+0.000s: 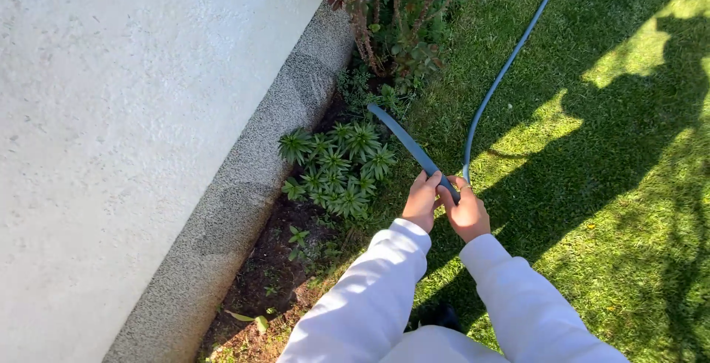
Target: The person waters outdoor plants using a blue garden hose. They direct water at the base of small plants along a wall and then move to water shrubs and ground cover in a grassy garden area.
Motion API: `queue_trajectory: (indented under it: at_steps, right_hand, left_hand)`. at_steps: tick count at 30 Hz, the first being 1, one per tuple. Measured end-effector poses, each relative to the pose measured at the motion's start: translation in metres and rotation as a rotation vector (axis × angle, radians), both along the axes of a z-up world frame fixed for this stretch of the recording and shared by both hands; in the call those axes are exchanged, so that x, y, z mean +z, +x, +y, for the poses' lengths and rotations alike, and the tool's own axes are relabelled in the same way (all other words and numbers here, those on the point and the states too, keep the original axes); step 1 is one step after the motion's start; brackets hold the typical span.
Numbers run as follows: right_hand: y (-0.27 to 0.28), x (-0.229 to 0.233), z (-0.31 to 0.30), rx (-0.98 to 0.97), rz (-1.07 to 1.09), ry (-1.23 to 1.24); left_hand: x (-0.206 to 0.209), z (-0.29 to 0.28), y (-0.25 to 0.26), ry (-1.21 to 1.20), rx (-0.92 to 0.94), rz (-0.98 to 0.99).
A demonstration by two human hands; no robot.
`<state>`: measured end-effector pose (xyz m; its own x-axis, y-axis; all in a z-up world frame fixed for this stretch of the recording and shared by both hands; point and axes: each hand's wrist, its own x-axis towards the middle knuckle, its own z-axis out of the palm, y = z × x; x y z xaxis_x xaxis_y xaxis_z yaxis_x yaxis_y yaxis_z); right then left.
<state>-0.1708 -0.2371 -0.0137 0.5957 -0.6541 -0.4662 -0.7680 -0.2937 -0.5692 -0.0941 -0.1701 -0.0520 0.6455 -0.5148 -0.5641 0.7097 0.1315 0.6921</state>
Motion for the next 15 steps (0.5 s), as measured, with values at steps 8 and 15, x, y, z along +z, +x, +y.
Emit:
queue_trajectory:
  at_steps: [8,15]
  right_hand:
    - [-0.048,-0.004,-0.054,0.026,-0.067,0.009]
    - [-0.072,0.002,-0.083,0.058,-0.206,0.141]
  left_hand:
    - [-0.091,-0.081,-0.057,-0.001,0.165,0.037]
    - [0.029,-0.079,-0.083,-0.038,0.327,0.013]
